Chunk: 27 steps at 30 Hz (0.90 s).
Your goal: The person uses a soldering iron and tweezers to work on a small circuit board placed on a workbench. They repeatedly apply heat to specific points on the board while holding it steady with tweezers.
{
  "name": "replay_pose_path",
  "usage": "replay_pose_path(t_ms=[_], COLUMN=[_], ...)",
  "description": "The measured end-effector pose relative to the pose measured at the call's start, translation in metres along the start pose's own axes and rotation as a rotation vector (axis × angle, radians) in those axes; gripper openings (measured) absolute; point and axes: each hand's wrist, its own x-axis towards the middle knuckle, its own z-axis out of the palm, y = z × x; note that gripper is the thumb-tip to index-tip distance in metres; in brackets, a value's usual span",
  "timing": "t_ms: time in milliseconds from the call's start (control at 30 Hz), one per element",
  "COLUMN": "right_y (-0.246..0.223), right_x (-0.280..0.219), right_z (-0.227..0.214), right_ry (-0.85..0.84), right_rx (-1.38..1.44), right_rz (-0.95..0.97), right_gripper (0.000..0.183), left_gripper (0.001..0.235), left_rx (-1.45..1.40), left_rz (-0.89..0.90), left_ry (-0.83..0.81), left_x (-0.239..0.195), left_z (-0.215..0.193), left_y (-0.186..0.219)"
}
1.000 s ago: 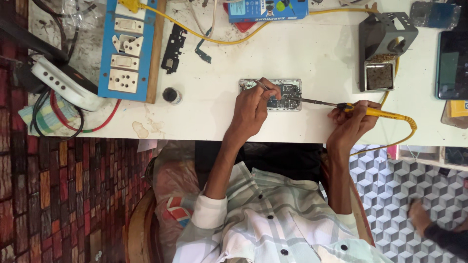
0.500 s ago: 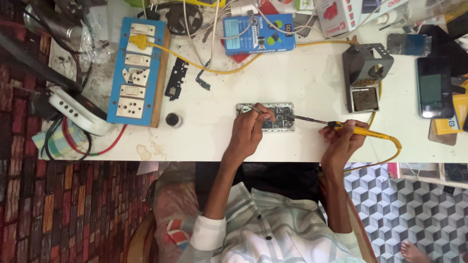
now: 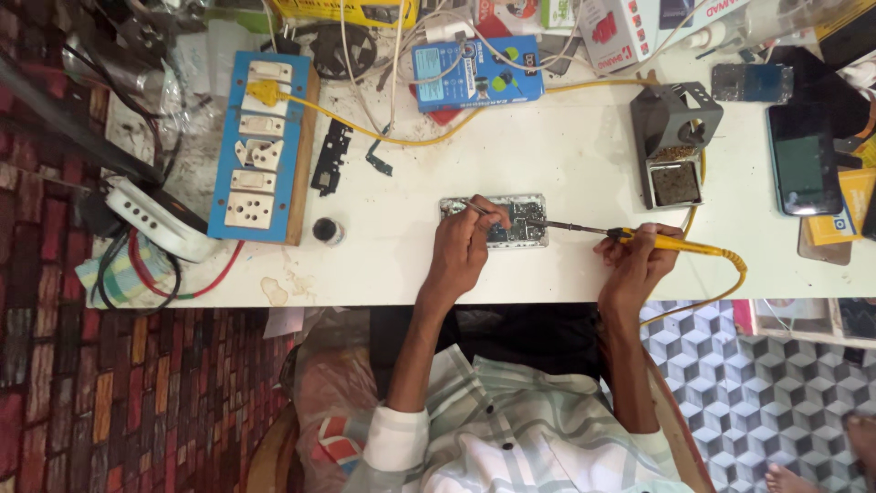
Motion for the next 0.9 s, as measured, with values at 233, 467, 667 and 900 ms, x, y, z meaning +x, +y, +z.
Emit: replay_pose_path(t_ms=[233,467,667,900], right_y=[-0.0032,0.0012,0.0028,0.0017], right_x=[0.0007,-0.0003,0.0005,-0.0006], right_z=[0.0035,0.0025,0.0014,0.0022], right_ry=[-0.031,-0.035,-0.006,-0.016], right_rx=[-0.003,0.021,0.03,0.02], right_rz=[-0.046,-0.03,-0.032,-0.026], right_gripper=[0.02,0.018,0.016,0.012], left_gripper=[0.009,0.015,0.023,0.026], left_rx=[0.022,-0.009,-0.038,-0.103], left_rz=[-0.04,0.024,-0.167,-0.084], left_ry=[-0.005,0.004,-0.02,-0.088], left_x=[-0.0003,-0.0015,-0.0019,-0.0049], left_z=[0.0029,0.0027,0.0014,0.0004], left_y=[-0.0009,-0.0028,-0.0044,-0.0025])
